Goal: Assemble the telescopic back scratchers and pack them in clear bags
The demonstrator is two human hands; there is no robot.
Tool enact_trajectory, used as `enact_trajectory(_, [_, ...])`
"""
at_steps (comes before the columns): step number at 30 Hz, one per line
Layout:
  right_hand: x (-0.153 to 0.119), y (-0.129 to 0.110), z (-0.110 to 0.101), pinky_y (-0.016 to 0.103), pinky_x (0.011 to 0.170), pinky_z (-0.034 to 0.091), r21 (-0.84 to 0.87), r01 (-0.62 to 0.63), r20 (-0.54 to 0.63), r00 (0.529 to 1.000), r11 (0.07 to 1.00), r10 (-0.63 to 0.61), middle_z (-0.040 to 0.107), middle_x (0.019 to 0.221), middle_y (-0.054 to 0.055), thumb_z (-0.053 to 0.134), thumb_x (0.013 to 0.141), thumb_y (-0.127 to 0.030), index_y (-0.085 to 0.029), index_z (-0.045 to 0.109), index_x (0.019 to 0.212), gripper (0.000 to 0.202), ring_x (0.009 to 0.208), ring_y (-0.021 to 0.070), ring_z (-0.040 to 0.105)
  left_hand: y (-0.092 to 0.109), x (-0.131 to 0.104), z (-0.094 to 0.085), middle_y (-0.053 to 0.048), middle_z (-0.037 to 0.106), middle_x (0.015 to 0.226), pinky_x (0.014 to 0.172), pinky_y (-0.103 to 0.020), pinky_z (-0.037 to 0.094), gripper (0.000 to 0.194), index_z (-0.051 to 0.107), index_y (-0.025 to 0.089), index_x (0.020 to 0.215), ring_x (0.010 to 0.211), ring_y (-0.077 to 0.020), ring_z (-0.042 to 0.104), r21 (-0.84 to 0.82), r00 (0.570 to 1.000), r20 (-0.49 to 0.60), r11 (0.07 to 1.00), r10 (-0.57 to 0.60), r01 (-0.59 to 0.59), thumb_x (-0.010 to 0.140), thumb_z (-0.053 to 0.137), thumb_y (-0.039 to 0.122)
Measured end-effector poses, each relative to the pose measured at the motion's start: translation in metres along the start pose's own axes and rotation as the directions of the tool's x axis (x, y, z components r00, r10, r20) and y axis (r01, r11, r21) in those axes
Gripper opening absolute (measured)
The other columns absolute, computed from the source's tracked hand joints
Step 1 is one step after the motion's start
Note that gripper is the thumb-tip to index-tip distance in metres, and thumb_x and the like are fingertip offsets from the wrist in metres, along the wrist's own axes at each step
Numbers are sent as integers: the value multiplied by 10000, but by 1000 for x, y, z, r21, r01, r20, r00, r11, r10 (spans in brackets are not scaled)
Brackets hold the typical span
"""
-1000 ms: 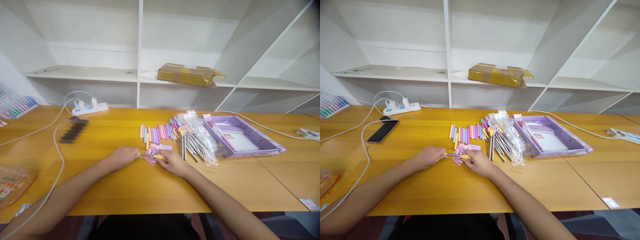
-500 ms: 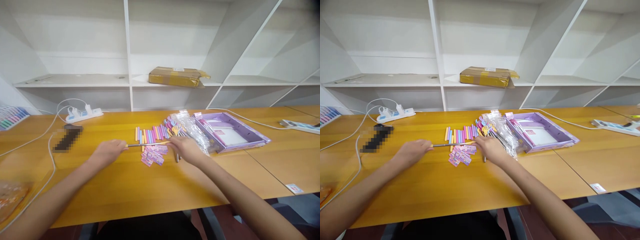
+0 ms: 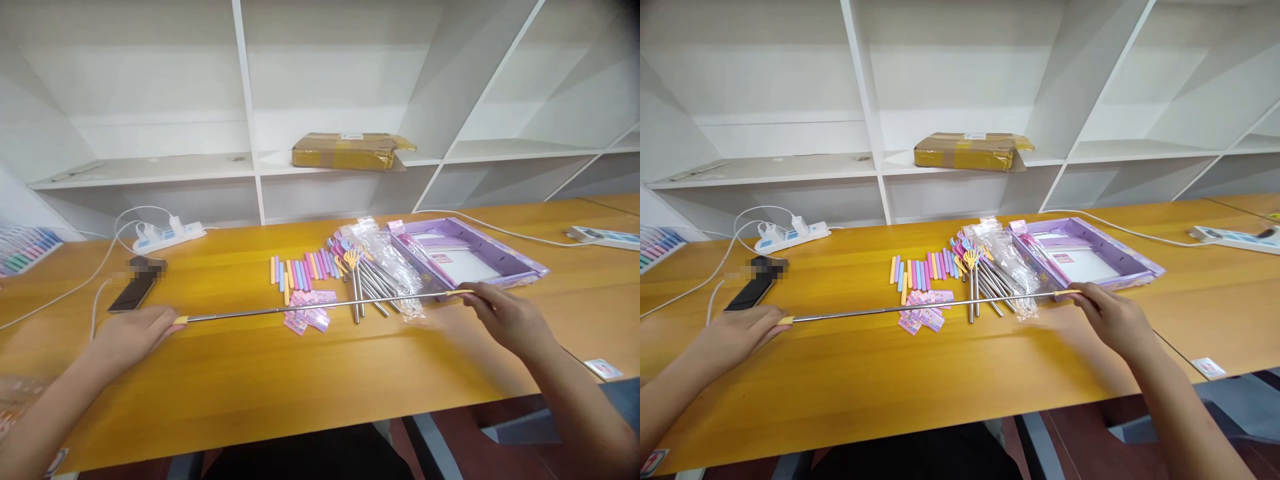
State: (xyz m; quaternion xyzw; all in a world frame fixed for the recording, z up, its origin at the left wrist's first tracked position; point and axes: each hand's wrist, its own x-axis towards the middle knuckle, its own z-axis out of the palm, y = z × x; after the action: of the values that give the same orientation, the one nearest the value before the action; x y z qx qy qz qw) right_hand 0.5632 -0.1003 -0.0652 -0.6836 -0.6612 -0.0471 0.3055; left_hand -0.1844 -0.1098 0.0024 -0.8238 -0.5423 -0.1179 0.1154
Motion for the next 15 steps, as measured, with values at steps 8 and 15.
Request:
enact_trajectory(8, [13, 4, 18, 377, 750, 476, 99, -213, 61, 976, 972, 208, 666, 683, 34, 387, 1009, -452, -281, 643, 1128, 330, 685, 245, 670, 13, 11, 12, -118, 787, 1049, 840, -368, 554, 528, 705, 182, 1138, 966, -278, 733, 23, 989, 130, 997, 64, -68, 1116, 265, 472])
enact_trajectory(15, [64, -39, 26, 318, 655, 437, 207, -445, -139, 868, 871, 477, 704, 722, 48, 354, 991, -341, -224, 602, 1109, 299, 674, 226, 679, 51, 44, 17, -109, 747, 1015, 773, -338, 492, 441, 693, 206, 1121, 911, -270, 690, -8, 991, 129, 999, 38, -38, 1102, 291, 385])
